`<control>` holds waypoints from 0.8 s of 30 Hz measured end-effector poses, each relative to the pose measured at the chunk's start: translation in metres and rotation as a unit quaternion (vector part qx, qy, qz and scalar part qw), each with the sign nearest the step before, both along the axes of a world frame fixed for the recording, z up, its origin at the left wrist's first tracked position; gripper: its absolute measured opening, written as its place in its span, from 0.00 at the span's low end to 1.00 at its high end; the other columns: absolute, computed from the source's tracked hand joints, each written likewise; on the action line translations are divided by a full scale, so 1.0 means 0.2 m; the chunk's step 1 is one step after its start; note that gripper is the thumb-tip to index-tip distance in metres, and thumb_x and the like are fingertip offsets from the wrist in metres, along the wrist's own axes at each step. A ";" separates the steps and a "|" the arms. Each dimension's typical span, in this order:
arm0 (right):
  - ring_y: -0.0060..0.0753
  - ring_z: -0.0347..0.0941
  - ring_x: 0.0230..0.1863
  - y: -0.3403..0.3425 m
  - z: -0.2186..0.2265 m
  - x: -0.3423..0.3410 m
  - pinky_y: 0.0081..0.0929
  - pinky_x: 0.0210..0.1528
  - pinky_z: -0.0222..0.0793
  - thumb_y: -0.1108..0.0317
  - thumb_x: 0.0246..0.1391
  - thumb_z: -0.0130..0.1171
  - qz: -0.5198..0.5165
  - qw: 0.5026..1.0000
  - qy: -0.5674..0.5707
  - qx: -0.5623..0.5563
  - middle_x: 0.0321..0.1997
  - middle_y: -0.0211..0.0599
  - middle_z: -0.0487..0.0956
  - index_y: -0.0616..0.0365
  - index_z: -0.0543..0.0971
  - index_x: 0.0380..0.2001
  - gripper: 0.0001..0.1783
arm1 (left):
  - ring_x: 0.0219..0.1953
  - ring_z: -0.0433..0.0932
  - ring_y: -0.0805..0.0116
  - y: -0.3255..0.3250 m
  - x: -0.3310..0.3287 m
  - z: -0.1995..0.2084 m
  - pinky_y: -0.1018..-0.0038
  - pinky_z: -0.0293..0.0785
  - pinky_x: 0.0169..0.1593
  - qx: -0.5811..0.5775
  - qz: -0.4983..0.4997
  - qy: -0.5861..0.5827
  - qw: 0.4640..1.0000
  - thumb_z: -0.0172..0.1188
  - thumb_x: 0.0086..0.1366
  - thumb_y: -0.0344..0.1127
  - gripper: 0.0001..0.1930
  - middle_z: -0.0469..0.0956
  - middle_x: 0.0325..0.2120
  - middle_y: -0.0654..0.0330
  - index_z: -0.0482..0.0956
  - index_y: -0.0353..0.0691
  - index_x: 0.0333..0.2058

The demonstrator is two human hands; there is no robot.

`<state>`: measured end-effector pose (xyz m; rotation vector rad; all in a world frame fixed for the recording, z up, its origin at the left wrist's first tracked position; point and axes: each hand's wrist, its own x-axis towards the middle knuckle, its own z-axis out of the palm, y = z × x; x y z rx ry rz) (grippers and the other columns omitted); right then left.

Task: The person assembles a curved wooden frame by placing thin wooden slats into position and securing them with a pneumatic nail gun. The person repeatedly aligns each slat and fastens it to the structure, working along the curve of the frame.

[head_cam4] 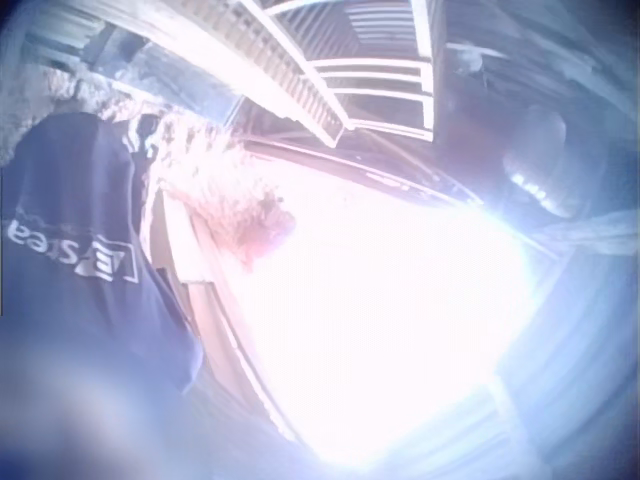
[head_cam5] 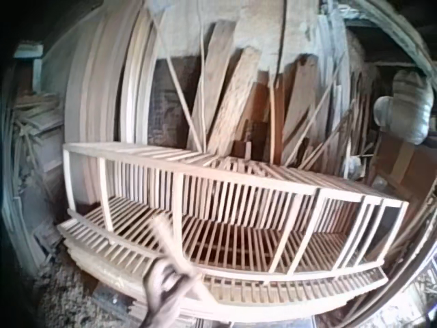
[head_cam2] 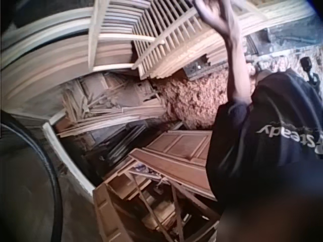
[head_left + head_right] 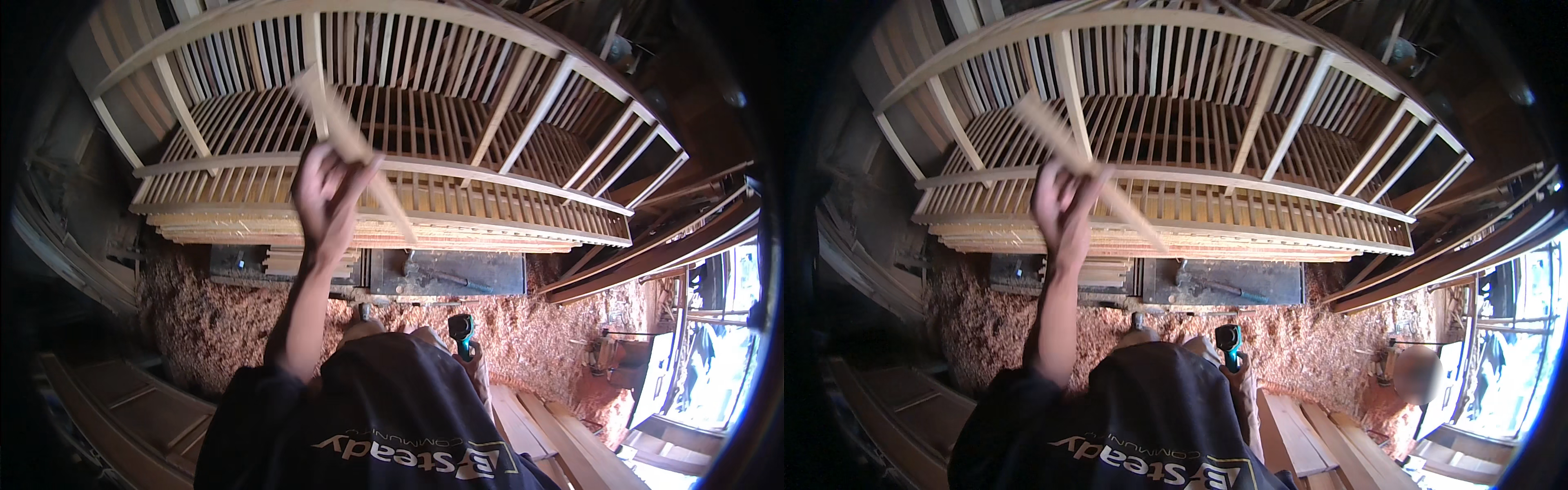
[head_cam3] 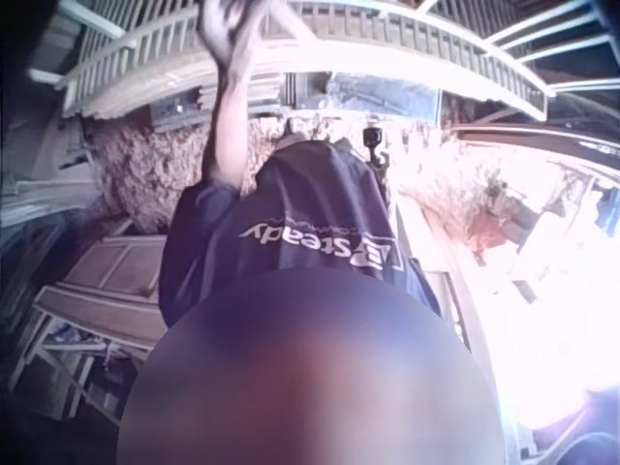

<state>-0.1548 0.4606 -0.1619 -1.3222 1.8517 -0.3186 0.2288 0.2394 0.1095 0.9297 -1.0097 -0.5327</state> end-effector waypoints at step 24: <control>0.50 0.77 0.44 0.02 0.12 -0.35 0.41 0.48 0.71 0.50 0.44 0.68 -0.018 0.998 -0.054 -0.038 0.41 0.53 0.80 0.62 0.71 0.51 0.36 | 0.30 0.81 0.70 -1.06 -0.49 -0.24 0.75 0.78 0.34 0.036 -0.098 -0.125 0.987 0.60 0.65 0.43 0.19 0.82 0.33 0.54 0.71 0.35 0.47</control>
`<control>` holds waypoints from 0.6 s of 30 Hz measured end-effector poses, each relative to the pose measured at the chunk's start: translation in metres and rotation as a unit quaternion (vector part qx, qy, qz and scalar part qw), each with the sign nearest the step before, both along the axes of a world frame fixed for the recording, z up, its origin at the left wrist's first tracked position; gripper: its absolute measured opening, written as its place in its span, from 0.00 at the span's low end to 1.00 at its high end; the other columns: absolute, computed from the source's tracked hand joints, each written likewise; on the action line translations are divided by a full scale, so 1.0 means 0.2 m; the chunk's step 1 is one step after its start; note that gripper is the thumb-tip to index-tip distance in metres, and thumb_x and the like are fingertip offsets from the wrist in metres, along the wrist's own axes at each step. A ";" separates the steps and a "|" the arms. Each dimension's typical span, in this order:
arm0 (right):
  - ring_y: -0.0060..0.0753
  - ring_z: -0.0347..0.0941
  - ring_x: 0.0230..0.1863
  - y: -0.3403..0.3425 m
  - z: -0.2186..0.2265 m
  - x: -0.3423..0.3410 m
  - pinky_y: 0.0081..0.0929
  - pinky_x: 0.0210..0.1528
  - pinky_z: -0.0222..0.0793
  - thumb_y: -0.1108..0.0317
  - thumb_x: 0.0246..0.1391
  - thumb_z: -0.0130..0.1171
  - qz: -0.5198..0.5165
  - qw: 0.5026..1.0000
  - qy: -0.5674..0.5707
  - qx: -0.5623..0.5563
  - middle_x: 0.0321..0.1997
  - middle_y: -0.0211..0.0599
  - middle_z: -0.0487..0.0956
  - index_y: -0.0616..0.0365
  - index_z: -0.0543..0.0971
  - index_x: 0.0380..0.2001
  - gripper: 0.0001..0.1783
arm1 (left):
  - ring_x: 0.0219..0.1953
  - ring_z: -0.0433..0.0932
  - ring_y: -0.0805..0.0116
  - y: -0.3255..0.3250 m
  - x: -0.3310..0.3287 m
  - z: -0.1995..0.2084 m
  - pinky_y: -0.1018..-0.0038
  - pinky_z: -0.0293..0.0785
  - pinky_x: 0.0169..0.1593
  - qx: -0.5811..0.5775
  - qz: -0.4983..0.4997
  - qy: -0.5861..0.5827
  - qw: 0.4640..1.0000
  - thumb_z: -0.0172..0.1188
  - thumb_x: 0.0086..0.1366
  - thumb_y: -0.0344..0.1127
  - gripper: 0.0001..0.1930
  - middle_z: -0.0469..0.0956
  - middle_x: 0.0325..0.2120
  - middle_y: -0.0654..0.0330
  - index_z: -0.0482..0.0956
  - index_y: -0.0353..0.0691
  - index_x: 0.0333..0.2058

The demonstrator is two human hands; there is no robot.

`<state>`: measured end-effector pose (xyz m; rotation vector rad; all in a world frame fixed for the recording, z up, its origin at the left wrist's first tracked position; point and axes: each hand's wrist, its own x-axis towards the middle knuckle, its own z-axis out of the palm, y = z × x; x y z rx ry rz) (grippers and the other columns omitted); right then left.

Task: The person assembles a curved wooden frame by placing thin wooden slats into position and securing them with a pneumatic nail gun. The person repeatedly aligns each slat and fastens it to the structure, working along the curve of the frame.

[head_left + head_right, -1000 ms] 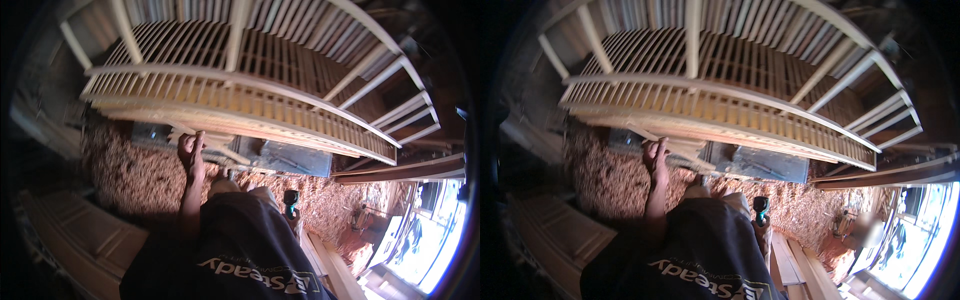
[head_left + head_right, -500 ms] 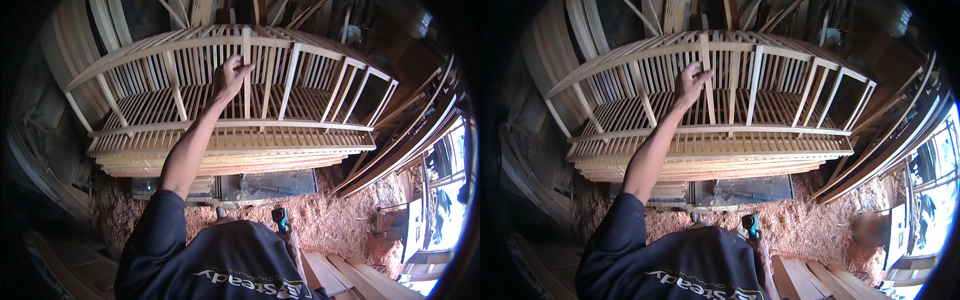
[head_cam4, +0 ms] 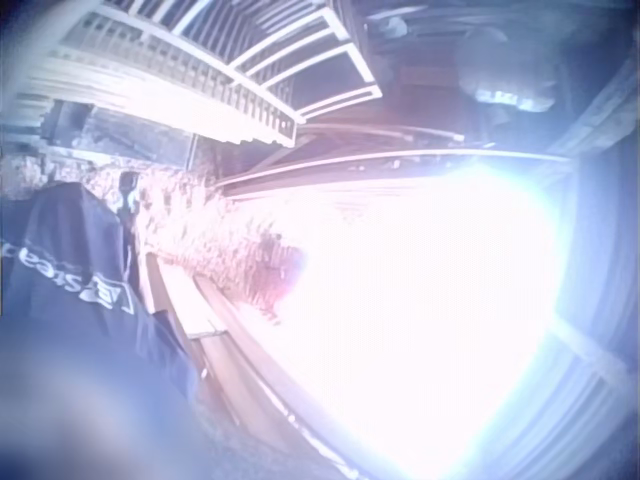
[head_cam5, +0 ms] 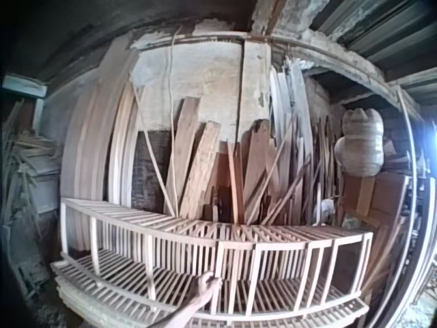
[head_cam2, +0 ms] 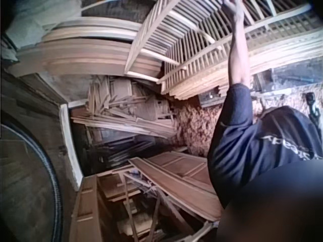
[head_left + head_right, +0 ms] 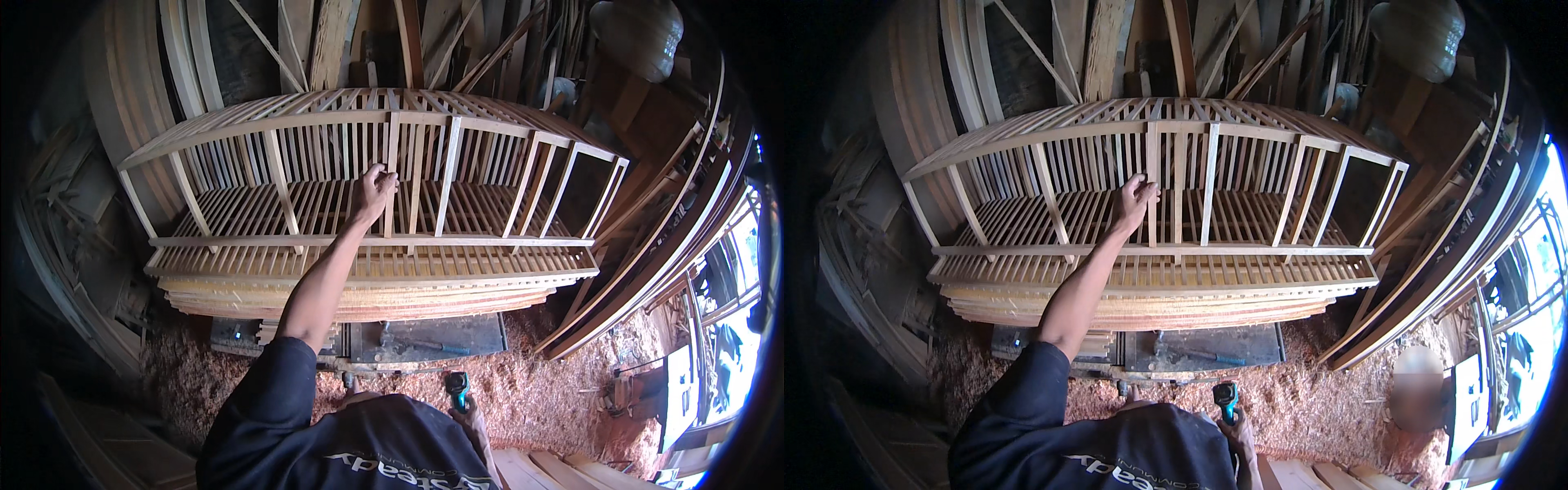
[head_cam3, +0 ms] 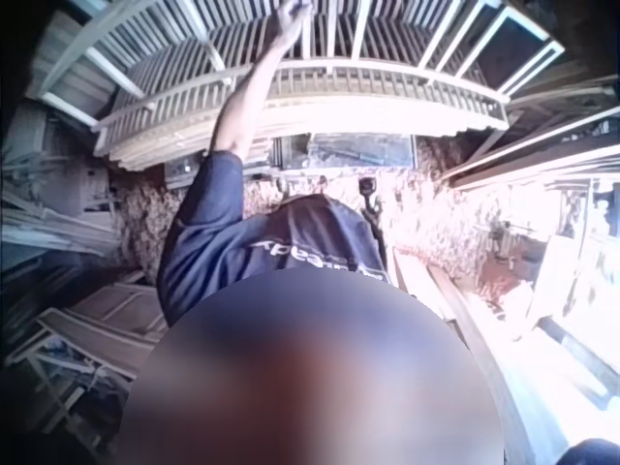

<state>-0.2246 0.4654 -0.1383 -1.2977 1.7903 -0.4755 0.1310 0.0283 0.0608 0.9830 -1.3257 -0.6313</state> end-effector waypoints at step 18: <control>0.51 0.79 0.43 -0.02 -0.09 -0.12 0.42 0.47 0.72 0.55 0.44 0.69 0.005 1.000 0.006 0.010 0.40 0.56 0.80 0.62 0.69 0.54 0.37 | 0.54 0.76 0.51 0.35 0.04 -0.18 0.55 0.72 0.57 0.246 0.019 -0.273 0.930 0.63 0.61 0.47 0.30 0.75 0.51 0.43 0.71 0.29 0.54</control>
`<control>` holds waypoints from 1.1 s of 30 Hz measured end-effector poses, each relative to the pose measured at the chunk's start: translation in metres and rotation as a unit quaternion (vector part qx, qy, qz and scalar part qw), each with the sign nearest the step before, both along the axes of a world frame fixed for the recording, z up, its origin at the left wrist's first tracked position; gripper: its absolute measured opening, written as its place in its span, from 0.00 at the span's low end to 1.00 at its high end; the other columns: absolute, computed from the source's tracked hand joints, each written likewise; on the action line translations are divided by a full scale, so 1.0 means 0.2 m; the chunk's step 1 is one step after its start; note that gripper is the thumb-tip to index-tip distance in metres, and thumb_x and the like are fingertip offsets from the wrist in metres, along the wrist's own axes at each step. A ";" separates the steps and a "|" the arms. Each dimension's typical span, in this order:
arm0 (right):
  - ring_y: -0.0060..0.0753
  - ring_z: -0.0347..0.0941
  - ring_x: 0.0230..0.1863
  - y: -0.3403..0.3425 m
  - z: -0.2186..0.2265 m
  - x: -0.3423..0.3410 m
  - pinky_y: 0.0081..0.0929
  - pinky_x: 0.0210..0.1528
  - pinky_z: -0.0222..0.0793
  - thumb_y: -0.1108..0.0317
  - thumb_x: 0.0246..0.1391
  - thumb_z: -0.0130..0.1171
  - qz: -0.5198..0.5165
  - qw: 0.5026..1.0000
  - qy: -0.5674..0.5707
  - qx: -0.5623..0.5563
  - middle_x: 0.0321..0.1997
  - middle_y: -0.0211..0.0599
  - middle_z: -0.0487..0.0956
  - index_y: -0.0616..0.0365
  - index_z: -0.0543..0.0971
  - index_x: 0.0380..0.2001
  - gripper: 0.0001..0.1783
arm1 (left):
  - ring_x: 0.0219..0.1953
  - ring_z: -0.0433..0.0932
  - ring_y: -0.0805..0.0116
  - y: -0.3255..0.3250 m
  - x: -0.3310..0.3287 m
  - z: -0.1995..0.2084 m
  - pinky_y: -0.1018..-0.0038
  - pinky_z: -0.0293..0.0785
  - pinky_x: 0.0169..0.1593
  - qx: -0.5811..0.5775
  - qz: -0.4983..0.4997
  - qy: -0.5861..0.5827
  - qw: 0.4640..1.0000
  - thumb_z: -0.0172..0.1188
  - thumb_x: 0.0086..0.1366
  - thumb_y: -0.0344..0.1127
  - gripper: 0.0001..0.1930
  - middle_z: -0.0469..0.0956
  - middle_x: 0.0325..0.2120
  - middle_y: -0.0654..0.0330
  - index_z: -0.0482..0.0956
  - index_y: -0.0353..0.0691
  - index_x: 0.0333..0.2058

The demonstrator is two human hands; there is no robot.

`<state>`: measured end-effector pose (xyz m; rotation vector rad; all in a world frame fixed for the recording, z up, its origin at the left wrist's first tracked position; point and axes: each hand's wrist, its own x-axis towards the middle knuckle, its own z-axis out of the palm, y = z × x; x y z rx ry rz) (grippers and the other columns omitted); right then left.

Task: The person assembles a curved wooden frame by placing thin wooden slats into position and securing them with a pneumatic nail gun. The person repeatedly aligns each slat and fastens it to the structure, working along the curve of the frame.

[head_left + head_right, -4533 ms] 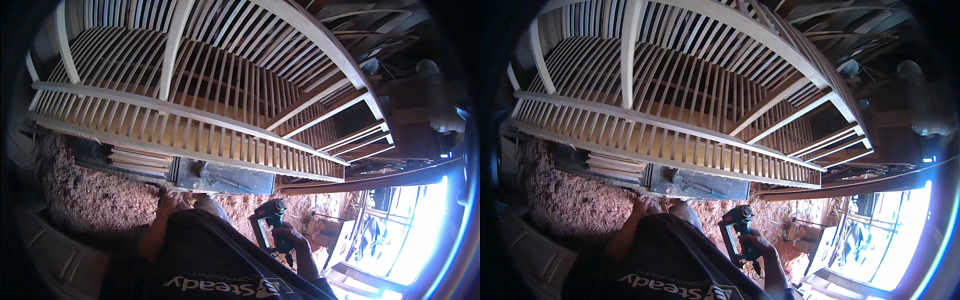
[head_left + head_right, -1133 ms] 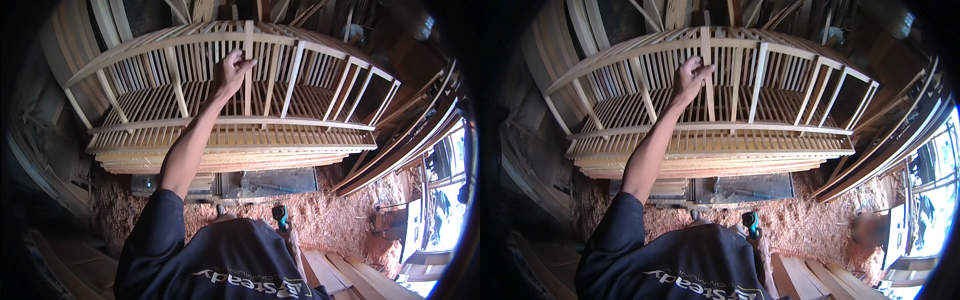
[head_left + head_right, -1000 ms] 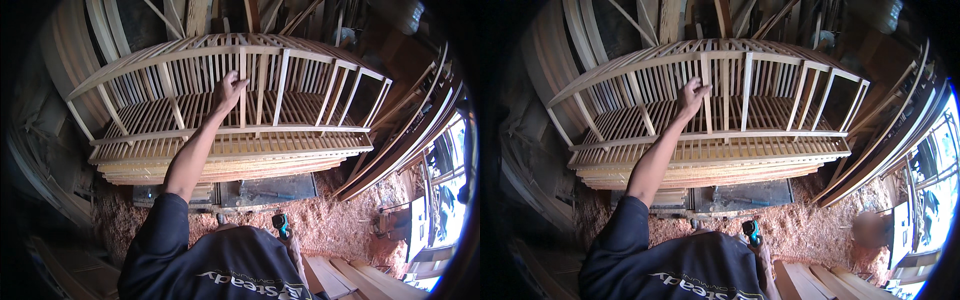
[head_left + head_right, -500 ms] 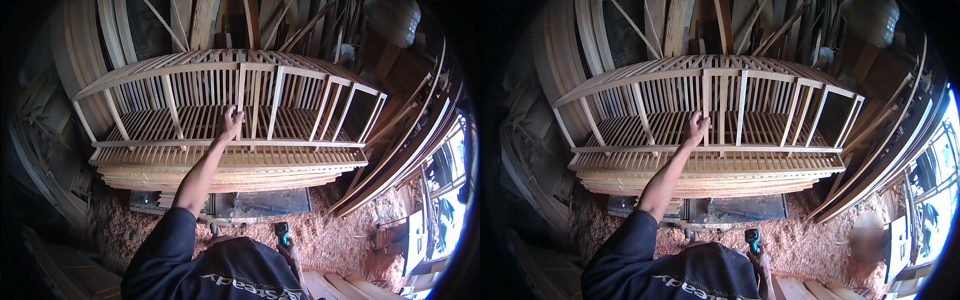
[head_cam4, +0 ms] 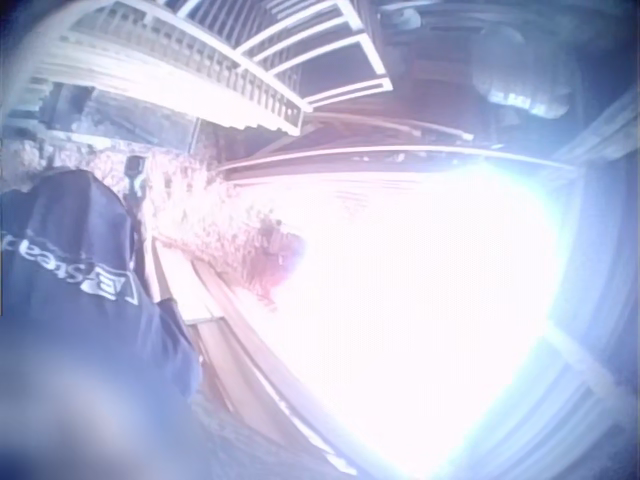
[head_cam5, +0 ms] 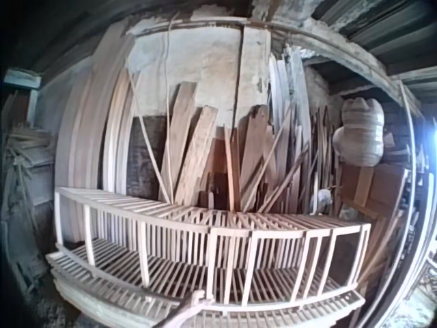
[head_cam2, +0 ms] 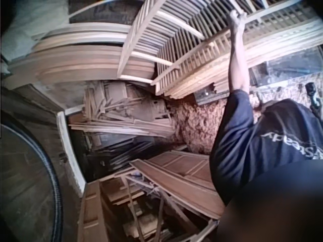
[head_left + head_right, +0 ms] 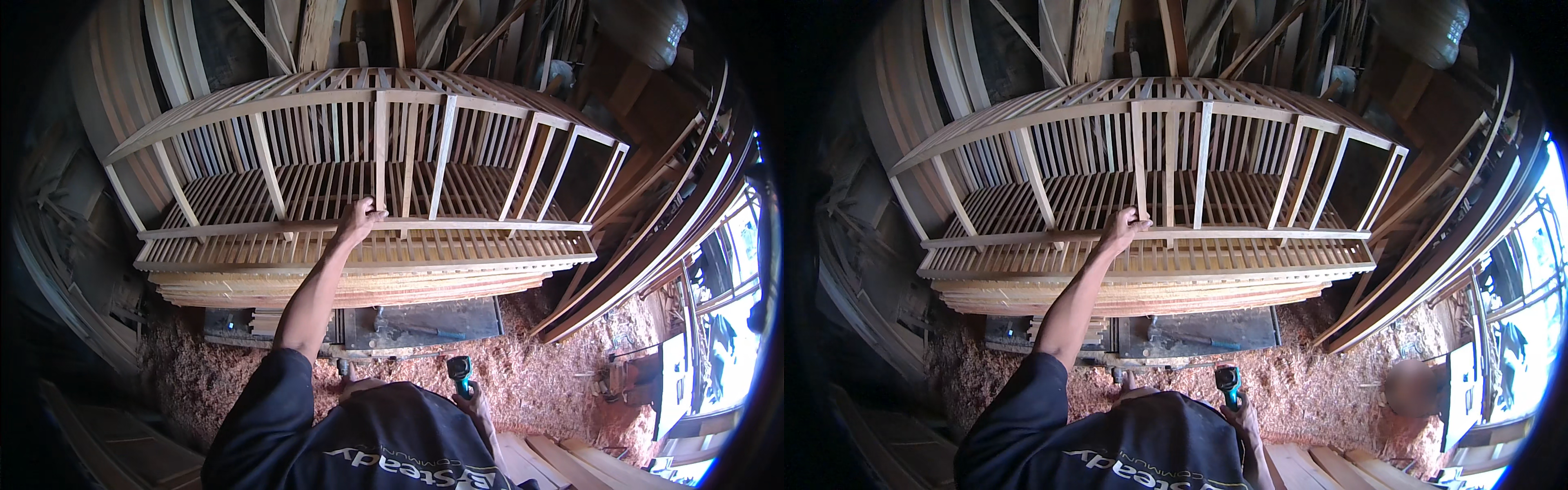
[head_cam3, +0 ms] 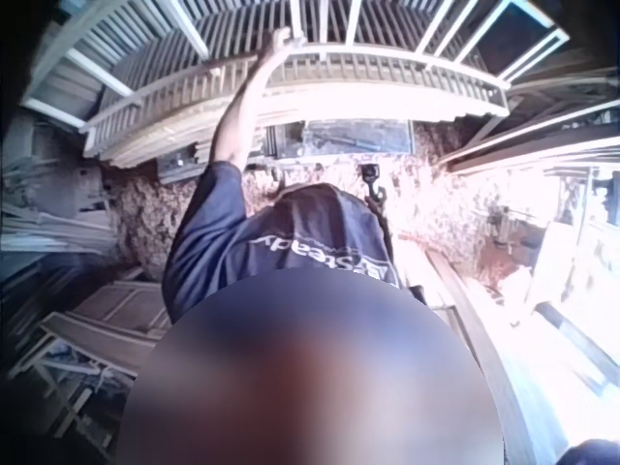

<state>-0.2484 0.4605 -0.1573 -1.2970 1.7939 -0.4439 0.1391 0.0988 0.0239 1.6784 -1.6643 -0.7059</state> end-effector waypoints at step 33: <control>0.50 0.77 0.29 -0.06 0.50 0.10 0.42 0.32 0.70 0.50 0.46 0.64 -0.007 0.996 0.052 -0.067 0.25 0.49 0.78 0.64 0.76 0.33 0.25 | 0.56 0.73 0.47 -0.07 0.03 -0.18 0.52 0.68 0.61 -0.034 0.011 0.046 0.998 0.63 0.55 0.59 0.41 0.70 0.56 0.40 0.69 0.28 0.56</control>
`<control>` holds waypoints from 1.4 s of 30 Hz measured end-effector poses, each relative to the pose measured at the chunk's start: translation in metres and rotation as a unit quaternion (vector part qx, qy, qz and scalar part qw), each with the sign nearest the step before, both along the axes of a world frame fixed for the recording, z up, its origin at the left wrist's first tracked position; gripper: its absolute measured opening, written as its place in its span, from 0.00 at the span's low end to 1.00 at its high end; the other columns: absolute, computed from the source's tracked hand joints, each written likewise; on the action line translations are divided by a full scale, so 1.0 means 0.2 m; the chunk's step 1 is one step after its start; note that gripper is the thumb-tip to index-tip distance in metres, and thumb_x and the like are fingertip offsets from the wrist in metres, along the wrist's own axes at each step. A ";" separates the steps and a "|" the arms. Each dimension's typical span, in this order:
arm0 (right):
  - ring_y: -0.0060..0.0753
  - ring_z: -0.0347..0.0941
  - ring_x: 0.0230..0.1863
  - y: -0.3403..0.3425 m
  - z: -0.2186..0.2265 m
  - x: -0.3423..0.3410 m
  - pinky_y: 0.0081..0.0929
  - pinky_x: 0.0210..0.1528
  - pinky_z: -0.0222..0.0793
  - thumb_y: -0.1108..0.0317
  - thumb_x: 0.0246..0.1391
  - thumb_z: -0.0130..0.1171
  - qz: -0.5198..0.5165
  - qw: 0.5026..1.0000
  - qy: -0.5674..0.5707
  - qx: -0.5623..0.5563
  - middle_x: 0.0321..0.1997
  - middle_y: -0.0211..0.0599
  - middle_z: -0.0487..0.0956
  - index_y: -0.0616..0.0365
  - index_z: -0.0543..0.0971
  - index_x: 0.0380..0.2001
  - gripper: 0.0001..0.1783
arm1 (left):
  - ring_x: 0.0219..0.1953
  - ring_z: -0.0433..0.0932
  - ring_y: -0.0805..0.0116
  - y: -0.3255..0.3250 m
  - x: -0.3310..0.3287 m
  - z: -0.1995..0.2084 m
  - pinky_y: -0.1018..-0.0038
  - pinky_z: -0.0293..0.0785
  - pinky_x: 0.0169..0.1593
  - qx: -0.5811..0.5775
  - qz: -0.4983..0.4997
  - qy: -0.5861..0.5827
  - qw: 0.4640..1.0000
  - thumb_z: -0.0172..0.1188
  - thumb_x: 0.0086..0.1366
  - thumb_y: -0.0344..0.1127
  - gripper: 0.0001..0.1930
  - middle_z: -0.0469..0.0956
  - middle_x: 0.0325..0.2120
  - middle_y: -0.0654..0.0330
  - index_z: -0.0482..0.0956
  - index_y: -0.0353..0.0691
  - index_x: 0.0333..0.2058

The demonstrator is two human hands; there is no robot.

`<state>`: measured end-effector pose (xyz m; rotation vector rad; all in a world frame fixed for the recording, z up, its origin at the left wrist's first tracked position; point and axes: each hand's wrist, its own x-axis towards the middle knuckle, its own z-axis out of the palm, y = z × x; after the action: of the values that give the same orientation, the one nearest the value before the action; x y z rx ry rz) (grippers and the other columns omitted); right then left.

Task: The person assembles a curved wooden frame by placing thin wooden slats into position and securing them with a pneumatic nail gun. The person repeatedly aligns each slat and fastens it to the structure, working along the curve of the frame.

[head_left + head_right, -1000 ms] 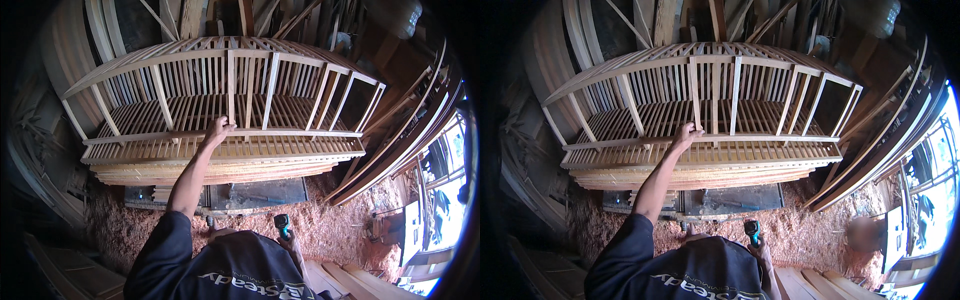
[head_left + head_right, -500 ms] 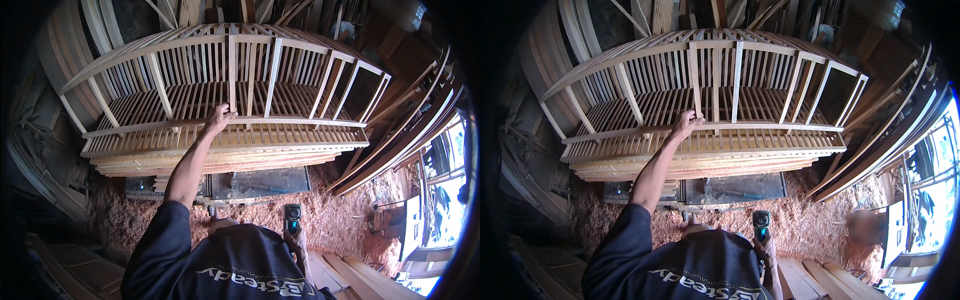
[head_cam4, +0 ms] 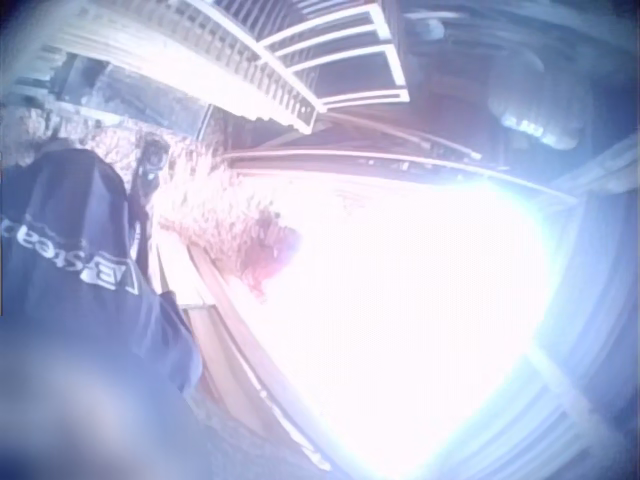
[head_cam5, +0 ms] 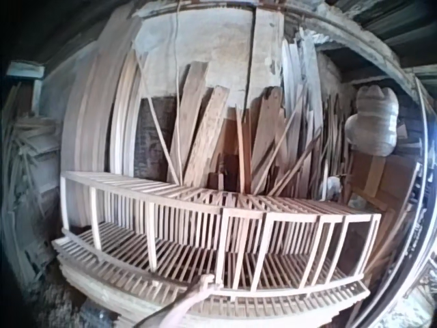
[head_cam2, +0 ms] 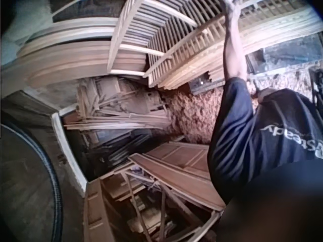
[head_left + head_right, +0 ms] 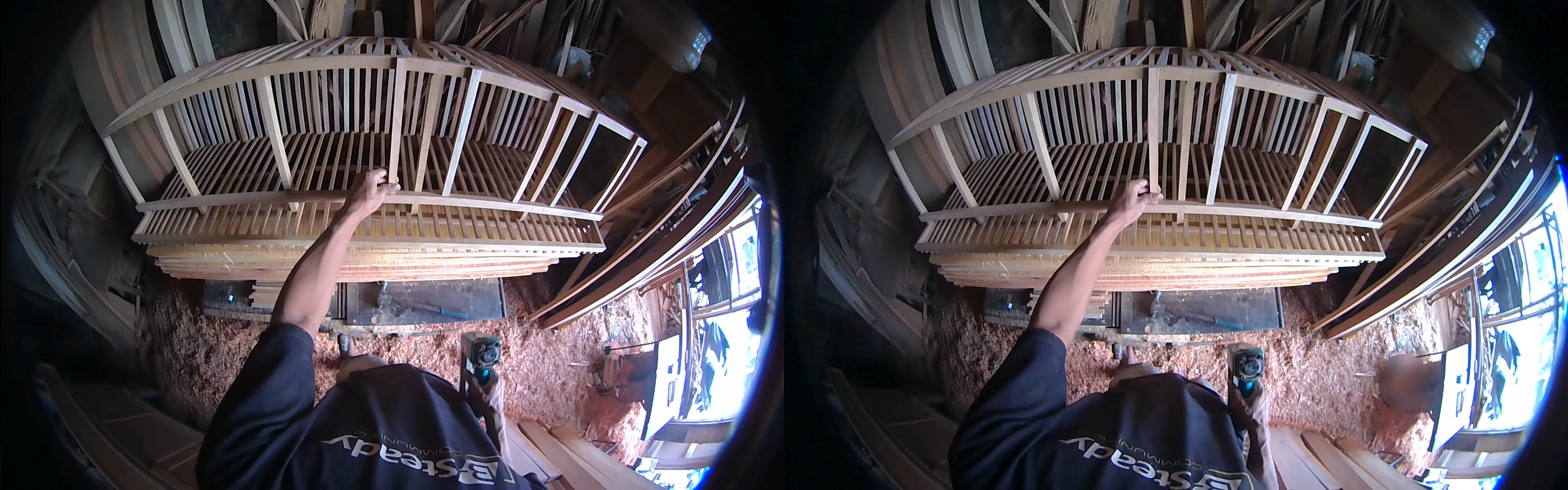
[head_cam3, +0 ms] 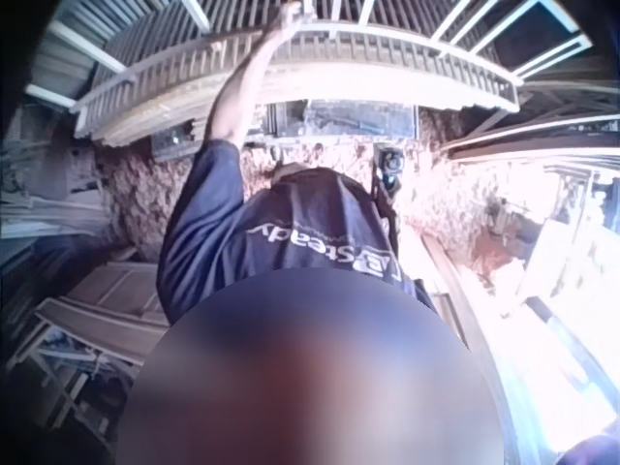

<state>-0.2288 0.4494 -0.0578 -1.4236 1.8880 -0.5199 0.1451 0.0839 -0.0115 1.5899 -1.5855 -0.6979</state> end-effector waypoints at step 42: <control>0.35 0.78 0.27 -0.05 0.17 0.33 0.34 0.33 0.73 0.54 0.43 0.67 -0.171 0.979 -0.084 -0.066 0.24 0.42 0.81 0.66 0.79 0.28 0.22 | 0.60 0.67 0.46 -0.10 0.09 -0.11 0.51 0.65 0.62 0.027 -0.083 0.011 0.996 0.59 0.55 0.67 0.49 0.62 0.59 0.36 0.58 0.28 0.60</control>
<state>-0.1631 0.4386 -0.0244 -1.0966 1.9967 -0.9166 0.1628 0.0632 -0.0334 1.4961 -1.7089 -0.8505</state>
